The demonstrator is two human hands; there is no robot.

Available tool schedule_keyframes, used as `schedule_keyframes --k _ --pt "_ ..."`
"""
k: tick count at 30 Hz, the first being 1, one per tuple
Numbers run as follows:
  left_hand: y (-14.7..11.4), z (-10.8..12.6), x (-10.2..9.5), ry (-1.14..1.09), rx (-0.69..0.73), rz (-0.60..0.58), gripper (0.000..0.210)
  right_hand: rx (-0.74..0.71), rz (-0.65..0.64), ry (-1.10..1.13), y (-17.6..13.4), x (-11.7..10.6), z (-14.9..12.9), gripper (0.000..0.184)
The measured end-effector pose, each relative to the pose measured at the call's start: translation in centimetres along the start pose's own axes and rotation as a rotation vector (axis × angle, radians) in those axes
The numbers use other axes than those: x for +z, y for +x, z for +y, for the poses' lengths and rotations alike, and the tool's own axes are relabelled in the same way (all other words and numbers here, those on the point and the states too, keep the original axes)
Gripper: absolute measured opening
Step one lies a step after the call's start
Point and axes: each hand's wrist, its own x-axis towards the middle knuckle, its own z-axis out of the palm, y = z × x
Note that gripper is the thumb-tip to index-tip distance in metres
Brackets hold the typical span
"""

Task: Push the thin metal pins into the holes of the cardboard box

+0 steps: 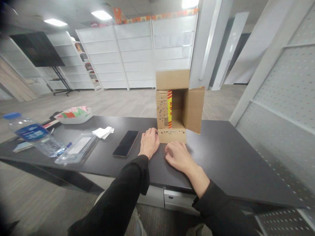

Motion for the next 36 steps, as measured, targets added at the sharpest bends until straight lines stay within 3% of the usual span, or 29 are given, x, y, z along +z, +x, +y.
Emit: schedule_keyframes --k 36 --pt "0.07 -0.08 0.14 0.011 -0.003 -0.009 0.014 -0.006 -0.023 0.026 0.03 0.02 -0.16 0.01"
